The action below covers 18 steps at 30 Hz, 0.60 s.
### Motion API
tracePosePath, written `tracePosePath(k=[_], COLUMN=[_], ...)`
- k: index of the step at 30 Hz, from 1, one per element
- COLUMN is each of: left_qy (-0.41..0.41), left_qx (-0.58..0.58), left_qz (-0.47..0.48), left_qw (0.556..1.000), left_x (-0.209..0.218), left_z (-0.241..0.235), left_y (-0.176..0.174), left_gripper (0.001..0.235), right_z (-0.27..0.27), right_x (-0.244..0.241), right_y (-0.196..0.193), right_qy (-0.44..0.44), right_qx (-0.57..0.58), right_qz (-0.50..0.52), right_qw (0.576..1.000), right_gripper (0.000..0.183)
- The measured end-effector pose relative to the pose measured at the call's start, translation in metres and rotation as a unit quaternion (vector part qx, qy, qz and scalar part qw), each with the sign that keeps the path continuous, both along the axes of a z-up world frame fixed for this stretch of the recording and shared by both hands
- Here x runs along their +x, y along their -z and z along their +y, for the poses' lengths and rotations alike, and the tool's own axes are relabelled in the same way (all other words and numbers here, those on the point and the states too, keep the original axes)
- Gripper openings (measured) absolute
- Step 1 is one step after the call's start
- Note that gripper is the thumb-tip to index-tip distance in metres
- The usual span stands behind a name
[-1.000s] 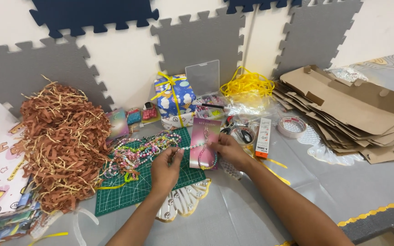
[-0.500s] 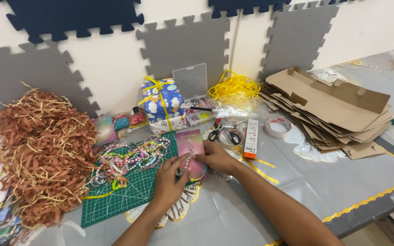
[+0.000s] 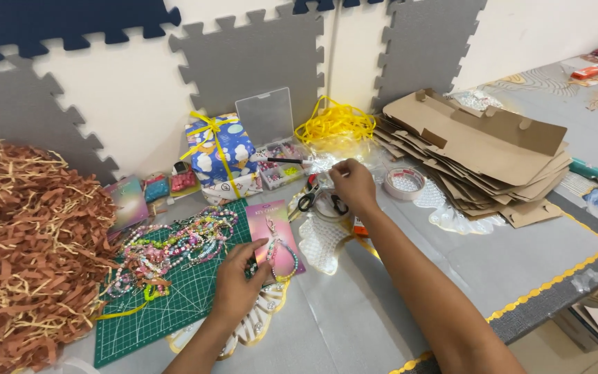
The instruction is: The person selects a beaded keychain from a pile on a green cutting mat, attaches it to a pink display card, and places the assembled item into a clear plastic bag. The workspace includes shredded paper, gift boxes, and packaging supplies.
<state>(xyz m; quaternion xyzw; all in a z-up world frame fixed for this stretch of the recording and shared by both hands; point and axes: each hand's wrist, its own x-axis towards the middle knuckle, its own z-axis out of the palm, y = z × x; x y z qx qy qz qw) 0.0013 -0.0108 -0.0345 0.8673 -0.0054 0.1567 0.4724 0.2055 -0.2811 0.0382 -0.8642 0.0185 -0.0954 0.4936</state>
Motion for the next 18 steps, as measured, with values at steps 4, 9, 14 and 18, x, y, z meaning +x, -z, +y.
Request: tracePosePath(k=[4,9,14,18], left_qy=[0.012,0.006,-0.011,-0.006], left_qx=[0.080,0.119,0.095,0.082], left_qz=[0.002,-0.013,0.053,0.068], left_qw=[0.997,0.993,0.994,0.994], left_x=[0.006,0.008,-0.001,-0.004], left_z=[0.001,0.001,-0.007,-0.010], left_y=[0.012,0.018,-0.009,-0.018], left_gripper=[0.053,0.042,0.047,0.052], right_z=[-0.019,-0.019,-0.021,-0.027], right_x=[0.036,0.043,0.081,0.084], right_y=[0.001,-0.019,0.007,0.009], right_qy=[0.064,0.078,0.066,0.096], right_qx=[0.031,-0.053,-0.134,-0.115], right_qz=[0.014,0.081,0.083,0.066], right_qw=[0.997,0.992,0.985,0.986], right_gripper=[0.027,0.040,0.034,0.035])
